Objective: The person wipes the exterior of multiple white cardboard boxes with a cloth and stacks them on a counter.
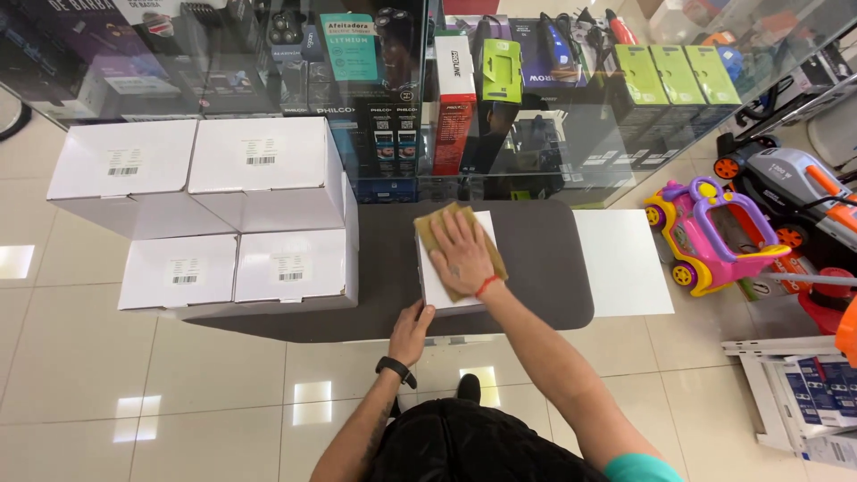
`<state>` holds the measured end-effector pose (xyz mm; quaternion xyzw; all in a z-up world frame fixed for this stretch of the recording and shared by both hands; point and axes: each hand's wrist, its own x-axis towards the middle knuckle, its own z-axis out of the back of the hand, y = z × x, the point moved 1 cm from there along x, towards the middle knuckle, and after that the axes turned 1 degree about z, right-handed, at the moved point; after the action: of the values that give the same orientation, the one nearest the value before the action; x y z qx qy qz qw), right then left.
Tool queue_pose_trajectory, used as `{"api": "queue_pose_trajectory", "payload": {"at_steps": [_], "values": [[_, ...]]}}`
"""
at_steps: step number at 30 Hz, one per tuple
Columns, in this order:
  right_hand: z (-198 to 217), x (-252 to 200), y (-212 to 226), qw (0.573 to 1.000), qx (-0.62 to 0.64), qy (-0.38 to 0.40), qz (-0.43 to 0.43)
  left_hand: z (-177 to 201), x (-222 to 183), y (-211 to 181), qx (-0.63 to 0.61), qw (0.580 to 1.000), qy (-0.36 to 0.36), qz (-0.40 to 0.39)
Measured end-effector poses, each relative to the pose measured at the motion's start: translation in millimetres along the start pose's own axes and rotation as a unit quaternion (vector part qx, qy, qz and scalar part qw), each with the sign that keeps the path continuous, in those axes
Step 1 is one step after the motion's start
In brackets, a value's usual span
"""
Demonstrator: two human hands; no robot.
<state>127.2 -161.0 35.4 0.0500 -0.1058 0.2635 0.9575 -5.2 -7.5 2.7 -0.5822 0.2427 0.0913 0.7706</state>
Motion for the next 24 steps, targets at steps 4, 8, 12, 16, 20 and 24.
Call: {"api": "queue_pose_trajectory", "payload": {"at_steps": [4,8,12,16,20,24], "values": [[-38.7,33.5,-46.3,0.997,-0.015,0.001,-0.077,-14.5,2.7,18.5,0.041,0.997,-0.042,0.053],[-44.3,34.0,-64.1,0.993,-0.03,-0.073,-0.089,-12.6,-4.5,4.9,0.009,0.996,-0.033,0.079],[-61.4,29.5,-85.1,0.986,-0.018,-0.072,-0.152,-12.0,17.7,20.4,-0.005,0.996,-0.04,0.077],[-61.2,8.9,-105.0,0.972,0.022,-0.057,-0.225,-17.4,26.4,17.5,-0.062,0.995,-0.067,0.037],[-36.0,-20.6,-115.2,0.952,0.087,-0.046,-0.291,-13.2,36.0,-7.8,-0.069,0.994,-0.088,0.02],[-26.2,-62.7,-119.7,0.865,0.283,-0.11,-0.399,-5.6,28.6,-52.5,-0.084,0.986,-0.142,-0.035]]}}
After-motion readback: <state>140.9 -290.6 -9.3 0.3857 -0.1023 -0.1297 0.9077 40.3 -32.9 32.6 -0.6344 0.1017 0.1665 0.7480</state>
